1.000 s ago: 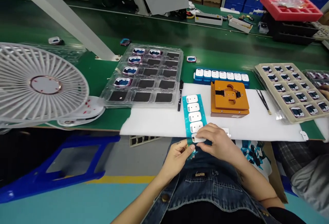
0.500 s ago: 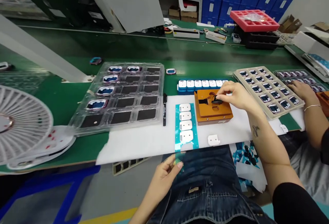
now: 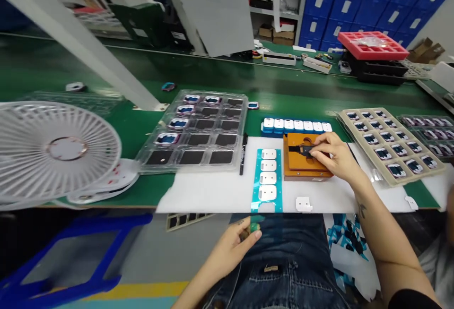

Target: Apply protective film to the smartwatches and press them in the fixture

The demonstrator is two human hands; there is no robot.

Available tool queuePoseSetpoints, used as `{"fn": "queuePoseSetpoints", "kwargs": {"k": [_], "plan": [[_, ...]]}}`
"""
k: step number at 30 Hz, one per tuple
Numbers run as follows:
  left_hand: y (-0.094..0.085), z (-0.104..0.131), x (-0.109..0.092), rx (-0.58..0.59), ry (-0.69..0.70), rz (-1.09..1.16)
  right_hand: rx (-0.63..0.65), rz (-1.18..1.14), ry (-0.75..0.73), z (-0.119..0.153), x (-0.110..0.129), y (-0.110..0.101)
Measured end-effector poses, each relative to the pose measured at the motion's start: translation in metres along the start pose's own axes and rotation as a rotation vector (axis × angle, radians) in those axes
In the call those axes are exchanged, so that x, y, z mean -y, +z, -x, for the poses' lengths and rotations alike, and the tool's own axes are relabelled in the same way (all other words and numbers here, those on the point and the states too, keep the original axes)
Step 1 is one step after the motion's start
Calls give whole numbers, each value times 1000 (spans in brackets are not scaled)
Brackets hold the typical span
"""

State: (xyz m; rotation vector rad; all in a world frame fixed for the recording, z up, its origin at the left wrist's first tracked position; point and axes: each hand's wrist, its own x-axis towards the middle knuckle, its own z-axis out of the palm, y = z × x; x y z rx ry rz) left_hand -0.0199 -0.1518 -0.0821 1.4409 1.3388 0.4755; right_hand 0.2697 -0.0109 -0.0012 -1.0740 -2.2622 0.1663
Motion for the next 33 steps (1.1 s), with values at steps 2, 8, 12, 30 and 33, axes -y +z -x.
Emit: {"fn": "queuePoseSetpoints", "kwargs": {"k": [2,8,12,30,33], "plan": [[-14,4,-8,49,17,-92,-30,2,-7,4,4,-1],[-62,18,-28,49,82,-258,-216,-138,-9,28,37,-4],[-71,-11,-44,-269,211,-476,-205,-163,-61,43,57,7],[-64,-55,-56,-633,-30,-873,-179,-239,-17,72,52,34],[-90,-52,-60,-705,76,-921,-203,-254,-8,74,50,34]]}}
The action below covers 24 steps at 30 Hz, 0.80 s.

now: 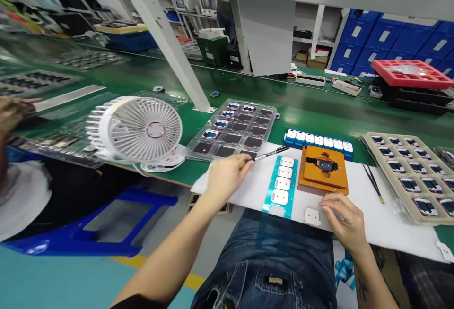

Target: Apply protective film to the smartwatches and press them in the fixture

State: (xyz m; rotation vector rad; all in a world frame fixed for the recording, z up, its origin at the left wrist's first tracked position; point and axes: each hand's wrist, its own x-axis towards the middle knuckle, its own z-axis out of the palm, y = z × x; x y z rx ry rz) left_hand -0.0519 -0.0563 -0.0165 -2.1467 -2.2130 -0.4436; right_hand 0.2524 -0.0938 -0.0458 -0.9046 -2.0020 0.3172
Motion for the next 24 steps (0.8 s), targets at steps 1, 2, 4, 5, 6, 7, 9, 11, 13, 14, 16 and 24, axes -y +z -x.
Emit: {"fn": "queuePoseSetpoints", "kwargs": {"k": [1,2,4,5,6,7,9,11,13,14,16,24], "plan": [[-4,-11,6,-23,42,-16,-9,-2,1,0,-1,0],[-7,-24,10,-25,90,-31,-22,-1,4,0,-2,0],[-12,-55,15,12,177,-45,-55,4,10,0,-4,3],[-13,-71,16,35,216,-45,-72,6,14,1,-4,5],[-13,-86,15,52,245,-43,-86,7,16,2,-4,7],[-13,-99,13,65,270,-42,-99,8,18,4,-4,8],[-13,-118,7,75,303,-40,-127,13,22,8,-3,9],[-12,-129,0,81,336,-37,-161,28,25,10,-2,1],[-8,-134,-7,103,380,-30,-208,71,36,5,-6,-17],[-5,-136,-10,126,410,-26,-239,112,47,-3,-11,-29],[3,-137,-15,184,476,-19,-295,232,74,-26,-30,-54],[14,-143,-16,205,542,0,400,477,117,-116,-151,-52]]}}
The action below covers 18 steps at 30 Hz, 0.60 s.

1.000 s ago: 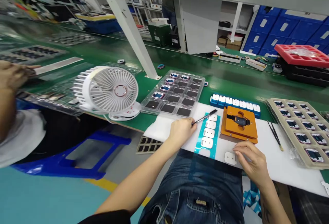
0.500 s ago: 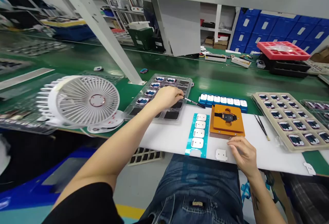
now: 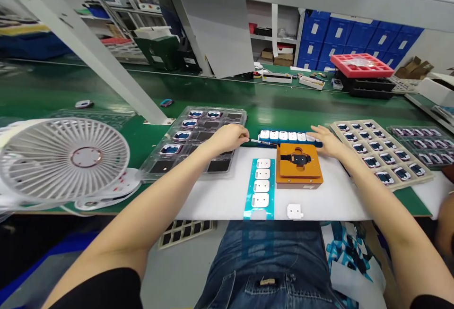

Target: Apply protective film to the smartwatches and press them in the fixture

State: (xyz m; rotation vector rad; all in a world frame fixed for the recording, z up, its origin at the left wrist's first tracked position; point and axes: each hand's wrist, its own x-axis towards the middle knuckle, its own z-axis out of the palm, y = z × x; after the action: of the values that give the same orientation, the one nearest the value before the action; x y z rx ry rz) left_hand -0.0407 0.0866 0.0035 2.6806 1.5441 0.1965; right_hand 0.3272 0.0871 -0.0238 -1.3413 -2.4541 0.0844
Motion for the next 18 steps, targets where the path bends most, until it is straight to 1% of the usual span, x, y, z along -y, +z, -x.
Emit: {"fn": "queuePoseSetpoints", "kwargs": {"k": [1,3,5,8,11,14,16,18], "plan": [[-1,1,2,-5,-5,0,55,2,-3,-5,-2,9],[-2,4,6,-8,-13,3,92,-1,-9,-9,-4,23],[-2,5,7,4,-13,7,76,-5,-11,-9,-5,31],[2,0,4,39,4,14,54,-6,0,-9,-8,35],[9,-11,-7,90,19,18,32,-4,11,-11,-11,36],[19,-24,-23,131,25,20,17,-6,4,-11,-13,37],[26,-32,-34,144,23,22,13,-12,-9,-11,-12,38],[29,-36,-42,135,4,24,5,-23,-24,-9,-12,38]]}}
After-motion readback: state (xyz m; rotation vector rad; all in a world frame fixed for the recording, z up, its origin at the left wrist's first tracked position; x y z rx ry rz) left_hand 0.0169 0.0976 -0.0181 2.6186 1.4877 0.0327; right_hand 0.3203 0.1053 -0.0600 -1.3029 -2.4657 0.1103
